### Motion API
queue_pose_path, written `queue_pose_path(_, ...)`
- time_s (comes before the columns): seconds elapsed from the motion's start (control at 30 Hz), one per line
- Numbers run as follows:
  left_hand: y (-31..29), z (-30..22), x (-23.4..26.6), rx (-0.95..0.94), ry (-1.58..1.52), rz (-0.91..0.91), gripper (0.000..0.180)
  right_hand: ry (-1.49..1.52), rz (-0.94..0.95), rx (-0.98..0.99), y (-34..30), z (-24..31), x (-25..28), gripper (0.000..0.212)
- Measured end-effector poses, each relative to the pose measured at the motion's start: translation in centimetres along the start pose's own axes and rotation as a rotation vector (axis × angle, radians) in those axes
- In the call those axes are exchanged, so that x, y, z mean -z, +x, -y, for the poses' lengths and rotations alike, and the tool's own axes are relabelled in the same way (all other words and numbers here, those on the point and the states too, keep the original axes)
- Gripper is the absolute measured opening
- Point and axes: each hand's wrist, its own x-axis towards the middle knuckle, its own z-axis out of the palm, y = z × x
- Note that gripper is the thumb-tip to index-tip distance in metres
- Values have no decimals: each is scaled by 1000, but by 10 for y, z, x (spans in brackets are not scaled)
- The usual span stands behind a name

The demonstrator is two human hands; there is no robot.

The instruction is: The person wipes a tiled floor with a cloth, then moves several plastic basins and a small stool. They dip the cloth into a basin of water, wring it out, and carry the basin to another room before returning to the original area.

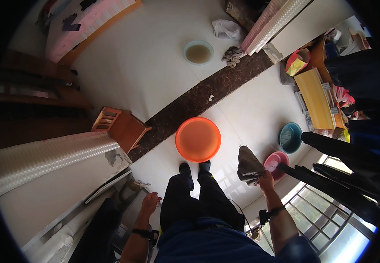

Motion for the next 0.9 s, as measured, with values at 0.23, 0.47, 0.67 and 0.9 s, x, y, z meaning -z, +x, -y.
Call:
queue_pose_path(0.23, 45, -16, 66, 77, 9, 12, 37, -214, -11, -156, -7, 32, -13, 34)
queue_pose_path(0.47, 144, -61, 180, 174, -103, 168, 29, -529, -228, -212, -16, 67, -50, 41)
queue_pose_path(0.67, 233, -150, 294, 197, -46, 109, 33, -473, -404, -314, -52, 148, -76, 35)
queue_pose_path(0.9, 269, -249, 359, 172, -30, 117, 30, -375, -464, -327, -83, 214, -113, 37)
